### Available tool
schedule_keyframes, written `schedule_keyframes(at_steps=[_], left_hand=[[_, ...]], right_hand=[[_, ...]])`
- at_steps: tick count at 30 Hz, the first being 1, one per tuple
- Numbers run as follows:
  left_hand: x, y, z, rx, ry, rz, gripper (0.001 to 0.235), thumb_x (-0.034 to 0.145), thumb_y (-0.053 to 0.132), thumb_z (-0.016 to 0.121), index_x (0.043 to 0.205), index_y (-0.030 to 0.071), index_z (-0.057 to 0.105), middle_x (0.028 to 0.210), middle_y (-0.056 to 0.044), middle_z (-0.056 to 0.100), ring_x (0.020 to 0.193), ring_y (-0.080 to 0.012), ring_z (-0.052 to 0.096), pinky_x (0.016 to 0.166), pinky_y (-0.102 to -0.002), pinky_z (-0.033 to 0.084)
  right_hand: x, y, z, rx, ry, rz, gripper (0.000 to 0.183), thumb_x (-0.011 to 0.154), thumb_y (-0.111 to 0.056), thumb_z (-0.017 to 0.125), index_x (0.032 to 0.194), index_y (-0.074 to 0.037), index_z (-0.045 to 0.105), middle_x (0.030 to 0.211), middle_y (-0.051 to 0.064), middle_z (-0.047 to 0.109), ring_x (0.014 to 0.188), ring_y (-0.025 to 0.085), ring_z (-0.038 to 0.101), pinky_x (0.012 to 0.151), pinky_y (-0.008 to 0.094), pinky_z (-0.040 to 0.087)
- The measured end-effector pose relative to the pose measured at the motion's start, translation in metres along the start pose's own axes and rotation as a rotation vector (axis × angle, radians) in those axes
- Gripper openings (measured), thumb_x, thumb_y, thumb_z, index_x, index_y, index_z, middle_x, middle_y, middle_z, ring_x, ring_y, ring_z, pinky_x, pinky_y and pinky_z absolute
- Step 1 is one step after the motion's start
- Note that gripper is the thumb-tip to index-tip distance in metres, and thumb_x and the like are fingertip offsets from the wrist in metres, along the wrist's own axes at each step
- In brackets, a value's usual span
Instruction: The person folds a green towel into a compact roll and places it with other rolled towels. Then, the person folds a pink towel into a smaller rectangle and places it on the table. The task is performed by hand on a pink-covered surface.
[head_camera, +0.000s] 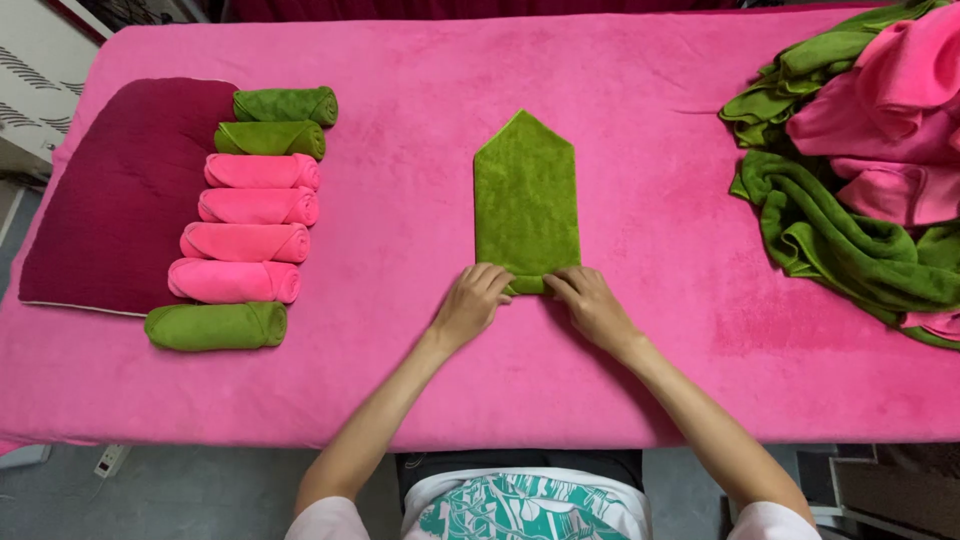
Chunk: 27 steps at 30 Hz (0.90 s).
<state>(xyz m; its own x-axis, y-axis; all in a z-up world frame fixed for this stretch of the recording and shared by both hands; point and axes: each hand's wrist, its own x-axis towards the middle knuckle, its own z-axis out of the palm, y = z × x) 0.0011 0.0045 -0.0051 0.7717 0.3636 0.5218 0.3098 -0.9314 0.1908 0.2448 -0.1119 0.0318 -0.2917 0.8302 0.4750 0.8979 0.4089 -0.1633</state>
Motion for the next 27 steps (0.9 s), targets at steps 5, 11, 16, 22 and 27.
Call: schedule_keyframes(at_steps=[5, 11, 16, 22, 27], left_hand=[[0.036, -0.015, -0.04, -0.367, -0.263, -0.192, 0.025, 0.101, 0.011, 0.064, 0.123, 0.0, 0.071, 0.111, -0.02, 0.072, 0.11, -0.0392, 0.066, 0.098, -0.049, 0.051], [0.08, -0.031, -0.064, -0.588, -0.608, -0.518, 0.024, 0.102, 0.022, 0.062, 0.114, 0.012, 0.081, 0.112, -0.019, 0.079, 0.113, -0.0446, 0.07, 0.101, -0.055, 0.051], [0.09, -0.042, -0.054, -0.571, -0.691, -0.631, 0.026, 0.1, 0.026, 0.066, 0.117, 0.015, 0.082, 0.117, -0.019, 0.078, 0.117, -0.0439, 0.07, 0.103, -0.053, 0.052], [0.058, -0.038, -0.015, -0.469, -0.341, -0.52, 0.009, 0.095, 0.017, 0.075, 0.101, 0.011, 0.074, 0.111, -0.017, 0.069, 0.11, -0.0443, 0.069, 0.097, -0.053, 0.055], [0.018, -0.031, 0.027, 0.03, 0.059, 0.001, 0.031, 0.091, 0.004, 0.068, 0.121, 0.008, 0.07, 0.114, -0.011, 0.066, 0.115, -0.029, 0.064, 0.095, -0.04, 0.055]], right_hand=[[0.029, 0.018, -0.017, 0.213, -0.181, 0.087, 0.017, 0.097, -0.002, 0.065, 0.111, -0.002, 0.074, 0.097, 0.018, 0.072, 0.095, 0.037, 0.072, 0.087, 0.048, 0.056], [0.082, 0.029, -0.057, 0.526, -0.537, 0.264, 0.017, 0.099, -0.001, 0.064, 0.111, 0.004, 0.074, 0.099, 0.029, 0.076, 0.099, 0.049, 0.074, 0.091, 0.057, 0.056], [0.086, 0.033, -0.057, 0.539, -0.631, 0.321, 0.017, 0.101, -0.006, 0.063, 0.114, 0.001, 0.072, 0.102, 0.029, 0.077, 0.104, 0.05, 0.073, 0.093, 0.058, 0.055], [0.048, 0.034, -0.013, 0.19, -0.147, 0.003, 0.008, 0.099, -0.005, 0.065, 0.094, -0.011, 0.063, 0.11, 0.011, 0.067, 0.107, 0.035, 0.069, 0.088, 0.044, 0.057], [0.019, 0.023, 0.028, -0.086, 0.129, -0.126, 0.046, 0.086, -0.007, 0.071, 0.132, -0.005, 0.068, 0.119, 0.016, 0.067, 0.114, 0.035, 0.066, 0.094, 0.045, 0.055]])
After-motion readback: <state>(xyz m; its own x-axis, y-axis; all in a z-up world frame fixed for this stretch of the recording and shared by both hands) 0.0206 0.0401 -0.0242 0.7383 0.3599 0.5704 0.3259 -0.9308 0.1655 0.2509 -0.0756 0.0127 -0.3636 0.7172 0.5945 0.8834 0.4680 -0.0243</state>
